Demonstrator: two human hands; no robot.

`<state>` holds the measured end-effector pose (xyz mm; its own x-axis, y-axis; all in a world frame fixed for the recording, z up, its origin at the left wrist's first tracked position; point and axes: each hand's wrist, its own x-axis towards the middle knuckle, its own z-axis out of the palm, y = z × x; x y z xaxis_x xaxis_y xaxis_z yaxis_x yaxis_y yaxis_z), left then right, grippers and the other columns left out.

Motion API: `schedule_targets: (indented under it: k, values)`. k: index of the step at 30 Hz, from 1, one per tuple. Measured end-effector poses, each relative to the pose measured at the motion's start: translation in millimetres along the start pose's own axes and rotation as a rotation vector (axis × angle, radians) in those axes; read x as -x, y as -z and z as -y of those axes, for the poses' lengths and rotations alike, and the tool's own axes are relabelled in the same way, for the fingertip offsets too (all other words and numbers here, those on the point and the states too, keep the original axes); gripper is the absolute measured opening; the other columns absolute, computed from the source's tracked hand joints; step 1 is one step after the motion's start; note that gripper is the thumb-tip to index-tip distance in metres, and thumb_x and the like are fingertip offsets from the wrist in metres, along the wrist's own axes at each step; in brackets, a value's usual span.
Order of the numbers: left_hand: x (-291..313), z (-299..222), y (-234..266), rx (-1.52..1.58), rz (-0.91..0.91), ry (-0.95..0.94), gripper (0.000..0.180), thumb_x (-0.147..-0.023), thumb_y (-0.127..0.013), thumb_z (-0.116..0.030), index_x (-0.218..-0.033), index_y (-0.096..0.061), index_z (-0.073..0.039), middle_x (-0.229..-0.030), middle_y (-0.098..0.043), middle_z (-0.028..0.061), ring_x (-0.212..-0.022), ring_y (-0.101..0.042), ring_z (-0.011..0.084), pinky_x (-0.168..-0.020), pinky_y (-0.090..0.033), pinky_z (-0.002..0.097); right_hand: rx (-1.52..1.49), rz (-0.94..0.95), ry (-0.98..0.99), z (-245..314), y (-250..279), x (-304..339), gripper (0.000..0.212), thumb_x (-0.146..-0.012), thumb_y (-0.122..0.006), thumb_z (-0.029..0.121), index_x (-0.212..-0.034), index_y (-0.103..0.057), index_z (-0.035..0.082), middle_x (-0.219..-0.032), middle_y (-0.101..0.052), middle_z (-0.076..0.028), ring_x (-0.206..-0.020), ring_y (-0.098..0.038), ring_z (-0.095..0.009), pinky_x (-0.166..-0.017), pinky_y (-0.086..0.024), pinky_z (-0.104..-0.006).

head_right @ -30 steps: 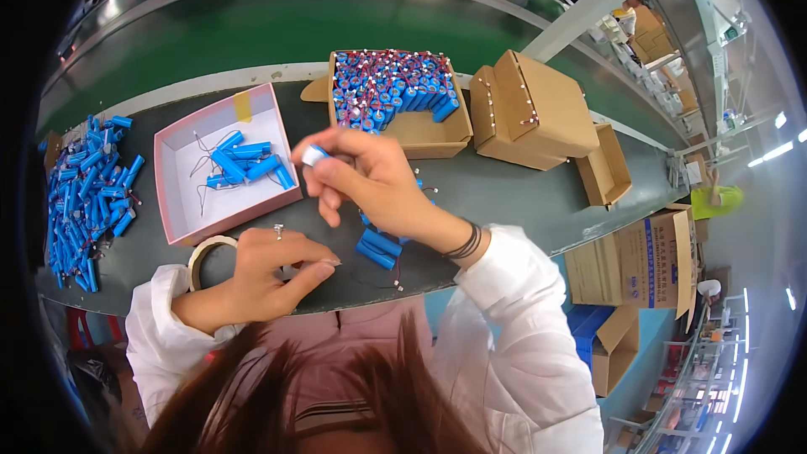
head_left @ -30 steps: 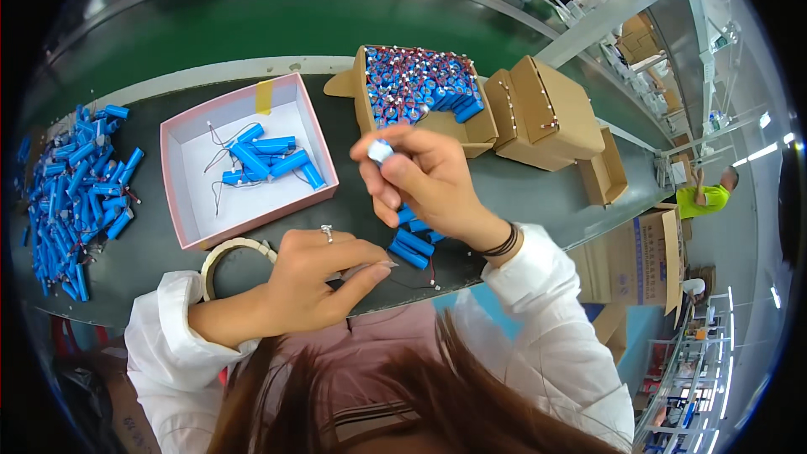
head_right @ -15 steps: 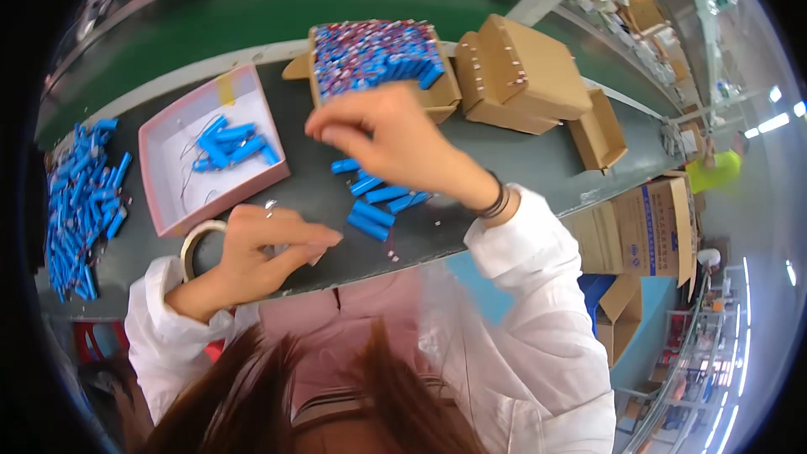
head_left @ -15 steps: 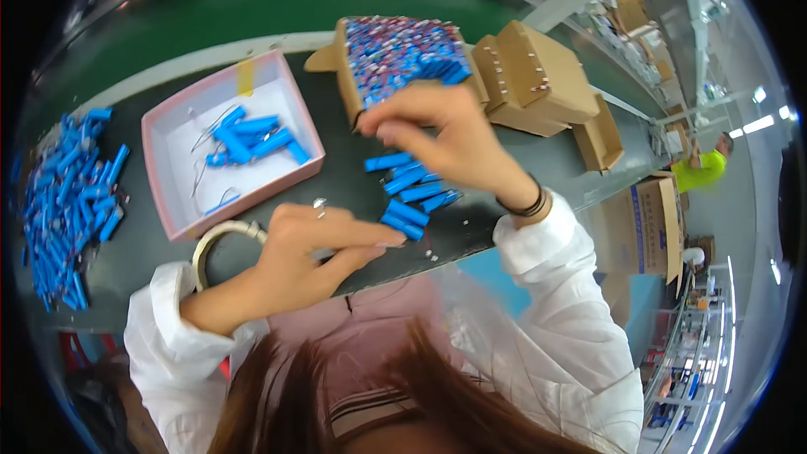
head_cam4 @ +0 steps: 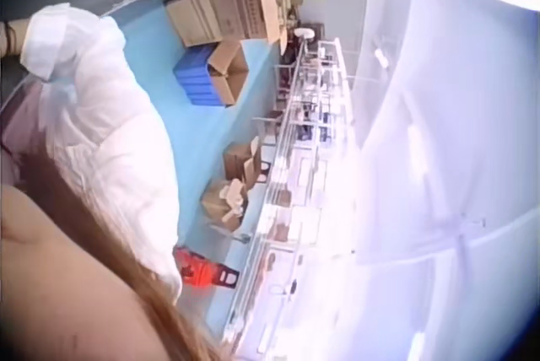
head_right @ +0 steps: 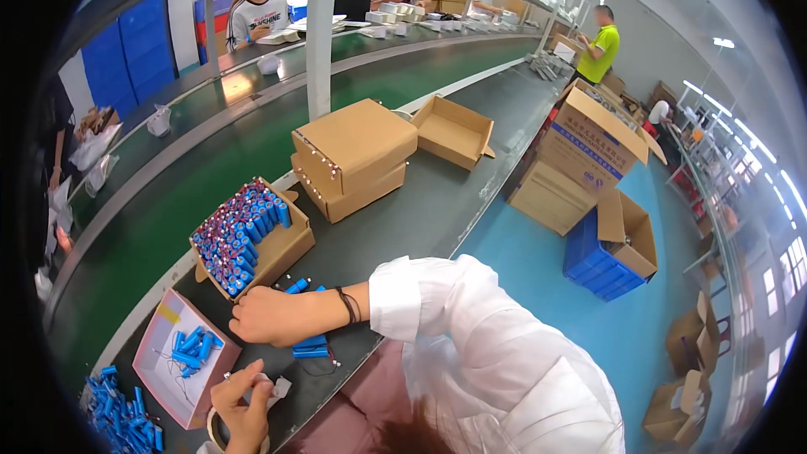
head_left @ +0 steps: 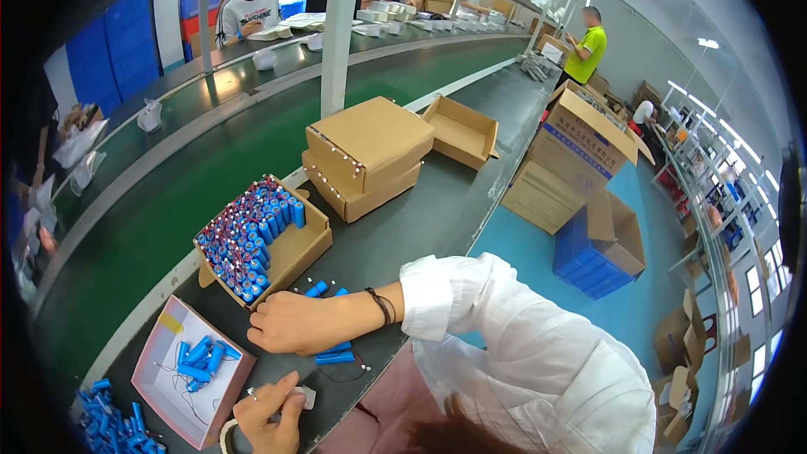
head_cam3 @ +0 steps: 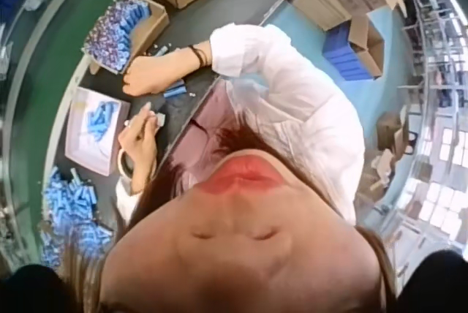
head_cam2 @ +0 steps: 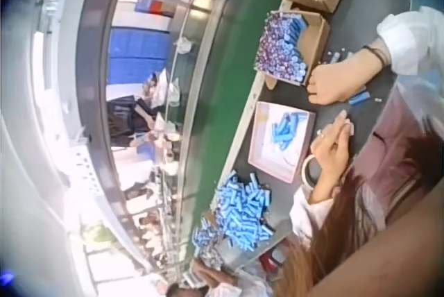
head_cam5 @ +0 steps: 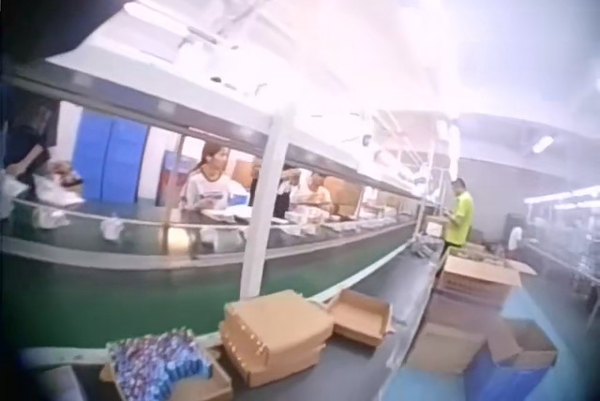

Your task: The person peels adhesive tape strips from a roll and attaches them to the tops of battery cells by hand.

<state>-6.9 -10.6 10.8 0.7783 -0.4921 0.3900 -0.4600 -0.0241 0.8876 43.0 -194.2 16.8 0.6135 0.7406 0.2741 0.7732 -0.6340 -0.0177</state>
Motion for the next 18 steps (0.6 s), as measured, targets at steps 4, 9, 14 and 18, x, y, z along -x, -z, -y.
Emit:
schedule_targets:
  k: [4, 9, 14, 18]
  values:
    - [0, 3, 1, 0.067, -0.019, 0.087, 0.029, -0.069, -0.054, 0.005, -0.097, -0.061, 0.002, -0.057, -0.055, 0.0062, -0.05, -0.052, 0.0108, -0.048, -0.04, 0.0201, -0.145, -0.103, -0.143, -4, 23, 7, 0.019, -0.059, -0.058, 0.0, -0.076, -0.05, -0.001, -0.076, -0.052, -0.015, -0.069, -0.056, -0.032, -0.059, -0.045, -0.0381]
    - [3, 6, 1, 0.184, -0.078, 0.141, 0.023, -0.075, -0.056, -0.003, -0.097, -0.061, 0.003, -0.058, -0.054, 0.0064, -0.049, -0.051, 0.0115, -0.048, -0.041, 0.0205, -0.497, -0.468, -0.107, -12, 43, 10, 0.013, -0.069, -0.063, 0.006, -0.08, -0.057, 0.002, -0.075, -0.053, -0.011, -0.064, -0.055, -0.027, -0.057, -0.044, -0.035]
    - [2, 6, 8, 0.175, 0.001, 0.191, 0.018, -0.078, -0.059, -0.013, -0.086, -0.061, 0.004, -0.06, -0.055, 0.0094, -0.051, -0.052, 0.0128, -0.05, -0.042, 0.0219, -0.794, -0.372, -0.256, -17, 48, 13, 0.019, -0.067, -0.068, 0.004, -0.082, -0.056, 0.001, -0.077, -0.056, -0.006, -0.063, -0.055, -0.014, -0.057, -0.047, -0.0245]
    - [-3, -1, 7, 0.168, -0.022, 0.124, 0.018, -0.077, -0.061, -0.017, -0.077, -0.06, 0.002, -0.081, -0.059, 0.0168, -0.067, -0.056, 0.0166, -0.06, -0.043, 0.0242, -1.243, -0.335, -0.403, -11, 34, 15, 0.018, -0.07, -0.066, -0.001, -0.08, -0.052, -0.002, -0.08, -0.057, -0.009, -0.068, -0.06, -0.014, -0.061, -0.05, -0.0232]
